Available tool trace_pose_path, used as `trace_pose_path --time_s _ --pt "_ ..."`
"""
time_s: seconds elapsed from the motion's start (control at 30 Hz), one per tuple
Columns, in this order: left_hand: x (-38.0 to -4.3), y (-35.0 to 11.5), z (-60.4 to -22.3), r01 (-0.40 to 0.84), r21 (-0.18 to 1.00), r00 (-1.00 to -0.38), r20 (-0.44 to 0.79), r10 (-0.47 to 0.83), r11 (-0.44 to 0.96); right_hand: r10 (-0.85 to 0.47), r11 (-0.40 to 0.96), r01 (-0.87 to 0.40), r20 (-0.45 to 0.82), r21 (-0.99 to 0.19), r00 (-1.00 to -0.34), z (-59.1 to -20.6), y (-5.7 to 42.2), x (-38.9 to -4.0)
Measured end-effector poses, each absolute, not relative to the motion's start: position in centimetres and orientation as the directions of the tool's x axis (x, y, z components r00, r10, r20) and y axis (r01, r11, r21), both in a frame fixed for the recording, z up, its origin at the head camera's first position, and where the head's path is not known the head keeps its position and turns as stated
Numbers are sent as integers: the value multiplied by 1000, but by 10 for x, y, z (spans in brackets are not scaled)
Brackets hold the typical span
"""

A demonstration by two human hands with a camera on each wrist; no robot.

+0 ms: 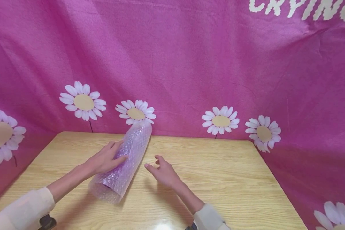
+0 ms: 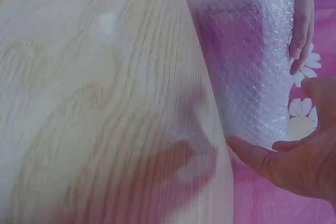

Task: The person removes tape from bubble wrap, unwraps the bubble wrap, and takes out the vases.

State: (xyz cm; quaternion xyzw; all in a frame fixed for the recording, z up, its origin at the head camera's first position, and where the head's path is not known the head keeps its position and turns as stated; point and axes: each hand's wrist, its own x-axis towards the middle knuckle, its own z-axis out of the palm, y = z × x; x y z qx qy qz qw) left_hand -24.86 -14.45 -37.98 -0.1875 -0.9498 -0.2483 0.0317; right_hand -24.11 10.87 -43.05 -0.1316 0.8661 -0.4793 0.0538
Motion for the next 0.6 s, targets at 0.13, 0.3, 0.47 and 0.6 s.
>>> trace_pose_path --time_s 0.13,0.3,0.47,0.6 --pt "-248 -145 -379 368 464 -929 146 341 805 -282 497 -155 10 -854 -959 -431 102 -240" --pt "-247 -146 -379 367 464 -929 145 340 806 -288 455 -129 -9 -881 -958 -433 92 -240" --pt "-247 -147 -381 357 469 -933 133 334 808 -289 410 -111 -13 -905 -957 -436 81 -241" --pt "-246 -148 -382 351 474 -935 128 331 807 -293 379 -81 -36 -922 -956 -437 75 -241"
